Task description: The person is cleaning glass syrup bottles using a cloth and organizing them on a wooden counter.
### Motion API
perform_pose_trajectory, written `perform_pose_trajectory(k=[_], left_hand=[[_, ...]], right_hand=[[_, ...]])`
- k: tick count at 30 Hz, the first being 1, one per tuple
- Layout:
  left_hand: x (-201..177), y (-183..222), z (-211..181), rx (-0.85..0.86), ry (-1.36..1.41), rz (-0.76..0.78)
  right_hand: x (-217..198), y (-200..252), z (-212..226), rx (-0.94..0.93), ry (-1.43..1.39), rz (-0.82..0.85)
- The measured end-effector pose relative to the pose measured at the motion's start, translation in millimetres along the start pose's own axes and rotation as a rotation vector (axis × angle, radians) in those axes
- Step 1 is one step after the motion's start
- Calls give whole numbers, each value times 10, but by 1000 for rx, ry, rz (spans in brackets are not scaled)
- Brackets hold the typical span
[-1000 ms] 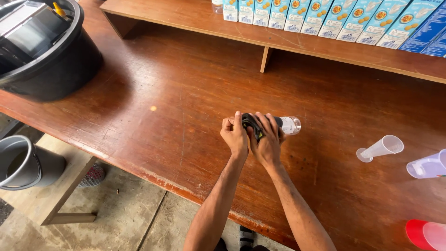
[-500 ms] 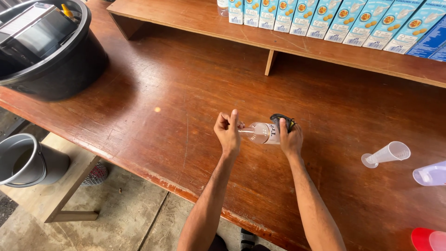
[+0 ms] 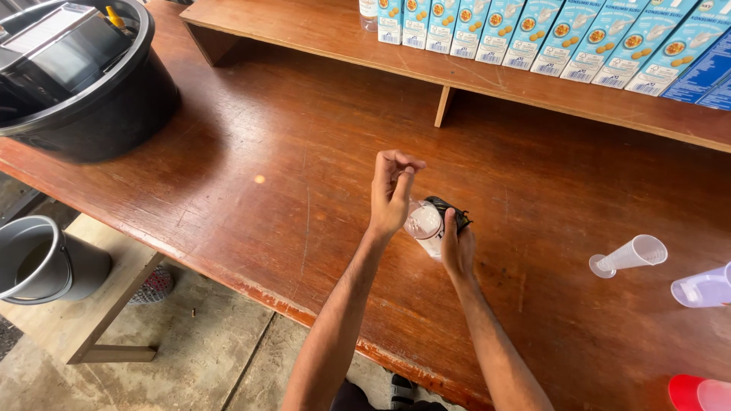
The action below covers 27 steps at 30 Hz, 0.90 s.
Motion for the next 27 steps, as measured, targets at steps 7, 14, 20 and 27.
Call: perform_pose_trajectory(k=[7, 14, 20, 27], left_hand=[[51, 101, -274, 38, -70, 49], [48, 89, -246, 35, -204, -6], [-32, -16, -86, 36, -253, -128], [-37, 23, 101, -8, 50, -286]], right_hand=[[125, 93, 735, -247, -188, -75], [150, 132, 1226, -534, -121, -26], [238, 65, 631, -626, 134, 51], [155, -1, 297, -751, -45, -29]])
Point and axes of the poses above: each hand's wrist, its own y-axis away from the middle knuckle, its own x-axis out of the palm, z = x × y, the point moved 3 cm from there along -y, towards the middle knuckle, and after that the axes turned 11 degrees about -x, right-handed, at the moved point
